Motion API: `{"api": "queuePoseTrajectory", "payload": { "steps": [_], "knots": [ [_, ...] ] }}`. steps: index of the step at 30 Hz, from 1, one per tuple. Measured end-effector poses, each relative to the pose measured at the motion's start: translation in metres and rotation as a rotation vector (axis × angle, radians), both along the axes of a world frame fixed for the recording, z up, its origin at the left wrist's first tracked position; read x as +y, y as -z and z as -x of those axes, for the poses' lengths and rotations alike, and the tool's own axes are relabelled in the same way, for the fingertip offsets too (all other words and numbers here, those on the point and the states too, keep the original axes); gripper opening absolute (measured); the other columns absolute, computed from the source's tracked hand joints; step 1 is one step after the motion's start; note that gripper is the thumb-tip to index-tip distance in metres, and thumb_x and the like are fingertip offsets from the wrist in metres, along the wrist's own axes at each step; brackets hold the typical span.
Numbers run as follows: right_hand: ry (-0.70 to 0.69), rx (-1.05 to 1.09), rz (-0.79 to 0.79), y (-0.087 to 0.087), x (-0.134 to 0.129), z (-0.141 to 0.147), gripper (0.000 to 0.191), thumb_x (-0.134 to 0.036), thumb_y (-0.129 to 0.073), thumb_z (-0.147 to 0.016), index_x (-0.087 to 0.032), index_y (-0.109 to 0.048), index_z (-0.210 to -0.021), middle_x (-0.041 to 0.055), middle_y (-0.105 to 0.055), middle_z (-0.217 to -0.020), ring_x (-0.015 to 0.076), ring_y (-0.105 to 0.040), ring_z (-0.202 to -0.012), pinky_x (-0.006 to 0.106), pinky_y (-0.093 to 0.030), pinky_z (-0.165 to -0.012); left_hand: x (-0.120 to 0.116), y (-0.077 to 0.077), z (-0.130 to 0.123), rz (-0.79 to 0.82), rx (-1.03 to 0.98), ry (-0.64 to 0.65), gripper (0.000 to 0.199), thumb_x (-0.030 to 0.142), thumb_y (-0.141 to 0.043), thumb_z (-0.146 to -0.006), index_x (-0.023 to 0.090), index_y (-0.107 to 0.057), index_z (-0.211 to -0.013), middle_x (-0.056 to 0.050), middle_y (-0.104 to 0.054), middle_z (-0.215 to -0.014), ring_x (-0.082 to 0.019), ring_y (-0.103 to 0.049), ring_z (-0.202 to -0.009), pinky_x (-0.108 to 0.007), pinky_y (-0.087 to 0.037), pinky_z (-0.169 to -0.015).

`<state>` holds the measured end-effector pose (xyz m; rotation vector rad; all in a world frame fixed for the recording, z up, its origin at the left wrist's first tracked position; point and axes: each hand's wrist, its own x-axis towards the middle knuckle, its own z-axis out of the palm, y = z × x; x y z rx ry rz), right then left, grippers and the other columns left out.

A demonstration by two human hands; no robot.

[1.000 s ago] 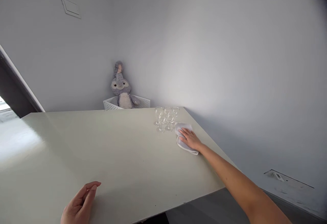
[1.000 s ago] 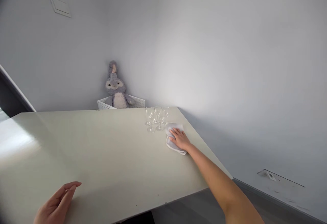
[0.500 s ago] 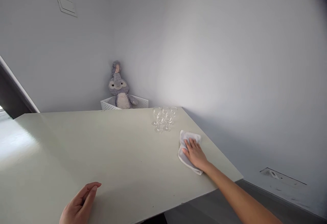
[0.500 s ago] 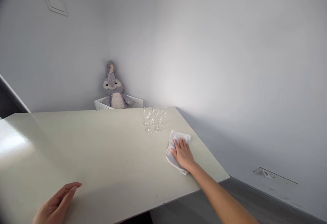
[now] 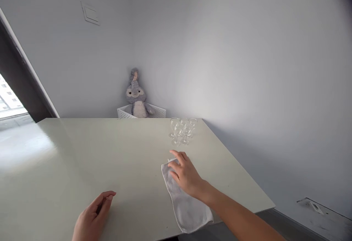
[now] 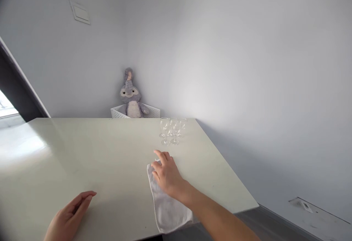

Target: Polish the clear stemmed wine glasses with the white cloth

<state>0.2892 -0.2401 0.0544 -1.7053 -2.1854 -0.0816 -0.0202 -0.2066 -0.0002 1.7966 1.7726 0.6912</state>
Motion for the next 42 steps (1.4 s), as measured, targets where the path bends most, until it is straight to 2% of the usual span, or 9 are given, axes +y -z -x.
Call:
{"api": "queuePoseTrajectory", "payload": {
  "steps": [3,6,11,14,18,21,27,33,42],
  "knots": [
    [0.009,-0.001,-0.078,0.019,0.029,0.004,0.018,-0.013,-0.037,-0.084,-0.020,-0.053,-0.081,0.0071,-0.052,-0.095,0.0137,-0.051,-0.071,0.024,-0.036,-0.055,0.002,-0.008,-0.010,-0.007,0.031,0.073,0.035,0.051,-0.041,-0.076,0.024,-0.063,-0.085,0.003,-0.057,-0.056,-0.012,-0.052,-0.051,-0.017,-0.039,-0.047],
    [-0.030,-0.134,-0.027,0.046,0.054,0.001,0.022,-0.006,-0.035,-0.080,-0.019,-0.049,-0.070,0.0006,-0.050,-0.070,0.0103,-0.042,-0.053,0.023,-0.028,-0.049,0.005,-0.026,-0.028,-0.043,0.052,0.163,0.037,0.051,-0.037,-0.079,0.024,-0.062,-0.083,0.004,-0.049,-0.049,-0.011,-0.044,-0.044,-0.018,-0.034,-0.043],
    [-0.088,-0.225,0.041,0.071,0.073,-0.009,0.020,0.000,-0.039,-0.072,-0.018,-0.049,-0.069,-0.0005,-0.051,-0.063,0.0104,-0.040,-0.049,0.025,-0.022,-0.046,0.024,-0.059,-0.068,-0.123,0.108,0.289,0.036,0.046,-0.031,-0.083,0.024,-0.060,-0.085,0.004,-0.046,-0.052,-0.010,-0.042,-0.046,-0.019,-0.032,-0.046],
    [-0.091,-0.235,0.055,0.074,0.075,-0.013,0.020,-0.001,-0.038,-0.073,-0.017,-0.050,-0.073,0.0002,-0.053,-0.066,0.0108,-0.043,-0.050,0.025,-0.022,-0.046,0.052,-0.064,-0.100,-0.150,0.088,0.390,0.033,0.042,-0.033,-0.083,0.025,-0.060,-0.086,0.003,-0.057,-0.066,-0.011,-0.049,-0.056,-0.020,-0.035,-0.051],
    [-0.102,-0.243,0.072,0.074,0.075,-0.012,0.020,-0.004,-0.037,-0.077,-0.017,-0.052,-0.080,0.0020,-0.058,-0.073,0.0126,-0.049,-0.056,0.025,-0.025,-0.049,0.101,-0.049,-0.154,-0.083,-0.024,0.479,0.027,0.037,-0.042,-0.079,0.024,-0.061,-0.094,0.000,-0.063,-0.093,-0.013,-0.054,-0.071,-0.022,-0.039,-0.060],
    [-0.104,-0.250,0.095,0.074,0.076,-0.011,0.021,-0.005,-0.035,-0.079,-0.016,-0.053,-0.080,0.0028,-0.059,-0.074,0.0130,-0.051,-0.058,0.024,-0.028,-0.051,0.132,-0.031,-0.194,0.057,-0.171,0.514,0.044,0.034,-0.053,-0.074,0.021,-0.052,-0.115,-0.005,-0.057,-0.114,-0.014,-0.055,-0.077,-0.024,-0.042,-0.067],
    [-0.095,-0.279,0.156,0.069,0.077,-0.009,0.021,-0.003,-0.038,-0.076,-0.015,-0.055,-0.082,0.0049,-0.061,-0.077,0.0143,-0.056,-0.061,0.024,-0.033,-0.050,0.167,-0.008,-0.252,0.129,-0.270,0.553,0.064,0.041,-0.063,-0.068,0.019,-0.042,-0.125,-0.010,-0.053,-0.122,-0.016,-0.056,-0.089,-0.024,-0.045,-0.072],
    [-0.102,-0.307,0.210,0.062,0.075,-0.004,0.024,0.000,-0.041,-0.072,-0.014,-0.056,-0.085,0.0078,-0.062,-0.077,0.0179,-0.059,-0.064,0.025,-0.037,-0.049,0.177,0.005,-0.279,0.145,-0.309,0.541,0.049,0.038,-0.066,-0.064,0.025,-0.055,-0.110,-0.004,-0.056,-0.117,-0.016,-0.057,-0.087,-0.024,-0.045,-0.070],
    [-0.080,-0.306,0.227,0.059,0.073,-0.002,0.024,-0.001,-0.041,-0.072,-0.013,-0.056,-0.086,0.0086,-0.064,-0.079,0.0179,-0.060,-0.063,0.025,-0.040,-0.052,0.175,0.006,-0.294,0.228,-0.412,0.577,0.037,0.034,-0.065,-0.065,0.020,-0.060,-0.099,-0.002,-0.064,-0.096,-0.008,-0.053,-0.058,-0.019,-0.043,-0.053]
  ]
}}
